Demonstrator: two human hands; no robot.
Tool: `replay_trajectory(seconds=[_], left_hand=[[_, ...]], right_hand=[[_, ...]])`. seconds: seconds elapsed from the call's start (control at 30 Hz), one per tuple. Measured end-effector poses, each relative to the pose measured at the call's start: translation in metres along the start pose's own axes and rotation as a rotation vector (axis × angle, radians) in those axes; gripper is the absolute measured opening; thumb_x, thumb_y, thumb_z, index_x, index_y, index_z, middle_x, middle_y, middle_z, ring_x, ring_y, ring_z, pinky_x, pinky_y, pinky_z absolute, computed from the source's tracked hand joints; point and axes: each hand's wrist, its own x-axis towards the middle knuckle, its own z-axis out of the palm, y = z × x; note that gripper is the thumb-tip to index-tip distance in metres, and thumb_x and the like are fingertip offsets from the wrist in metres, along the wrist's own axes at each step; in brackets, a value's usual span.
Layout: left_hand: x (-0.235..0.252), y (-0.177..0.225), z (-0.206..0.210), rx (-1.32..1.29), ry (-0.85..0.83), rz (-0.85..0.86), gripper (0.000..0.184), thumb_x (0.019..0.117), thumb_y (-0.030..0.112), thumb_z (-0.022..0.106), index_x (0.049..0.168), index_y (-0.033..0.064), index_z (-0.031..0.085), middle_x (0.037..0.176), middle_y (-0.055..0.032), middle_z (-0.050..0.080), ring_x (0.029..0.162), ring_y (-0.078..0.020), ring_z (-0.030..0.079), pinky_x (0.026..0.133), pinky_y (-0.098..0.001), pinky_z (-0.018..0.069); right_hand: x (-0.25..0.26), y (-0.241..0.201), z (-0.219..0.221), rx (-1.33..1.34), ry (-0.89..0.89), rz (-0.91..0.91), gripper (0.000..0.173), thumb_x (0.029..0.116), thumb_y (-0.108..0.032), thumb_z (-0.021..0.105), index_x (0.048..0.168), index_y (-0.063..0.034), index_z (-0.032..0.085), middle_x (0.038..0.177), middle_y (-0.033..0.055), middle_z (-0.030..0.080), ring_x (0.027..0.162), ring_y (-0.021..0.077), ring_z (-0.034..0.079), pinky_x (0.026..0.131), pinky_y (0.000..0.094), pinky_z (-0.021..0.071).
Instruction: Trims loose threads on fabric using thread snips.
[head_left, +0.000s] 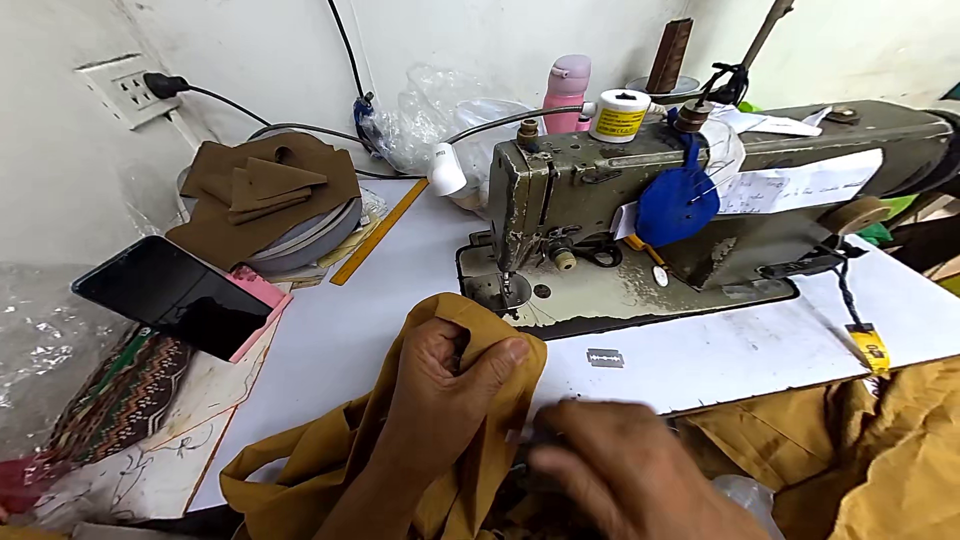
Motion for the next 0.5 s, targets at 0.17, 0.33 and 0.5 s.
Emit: replay_trajectory(seconds=[0.17, 0.33, 0.5], left_hand=[[0.000, -0.001, 0.001, 0.002, -0.011, 0.023, 0.015, 0.0907, 0.012, 0.077, 0.102, 0.0059, 0.069, 0.087, -0.0078, 0.073, 0.078, -0.0147, 0.072, 0.073, -0.0287, 0.0626], [-0.002, 0.001, 0.002, 0.003, -0.025, 0.035, 0.015, 0.0906, 0.012, 0.077, 0.102, 0.0067, 0.069, 0.088, -0.0063, 0.074, 0.079, -0.0133, 0.072, 0.074, -0.0275, 0.0625], [-0.001, 0.001, 0.002, 0.014, -0.034, 0.046, 0.013, 0.0911, 0.011, 0.076, 0.101, 0.0069, 0.069, 0.088, -0.0055, 0.074, 0.078, -0.0126, 0.072, 0.074, -0.0264, 0.0623]], right_hand=[[0.012, 0.024, -0.002, -0.127, 0.185, 0.044, 0.042, 0.1096, -0.043, 0.044, 0.098, -0.0077, 0.064, 0.065, -0.0007, 0.053, 0.053, 0.0066, 0.050, 0.046, 0.0236, 0.0397], [0.013, 0.028, 0.001, -0.159, 0.183, 0.050, 0.044, 0.1108, -0.043, 0.039, 0.096, -0.0088, 0.064, 0.063, -0.0018, 0.051, 0.053, 0.0067, 0.050, 0.046, 0.0243, 0.0386], [0.013, 0.028, 0.001, -0.181, 0.197, 0.039, 0.044, 0.1109, -0.041, 0.040, 0.094, -0.0090, 0.064, 0.062, -0.0017, 0.051, 0.052, 0.0072, 0.049, 0.045, 0.0245, 0.0376]])
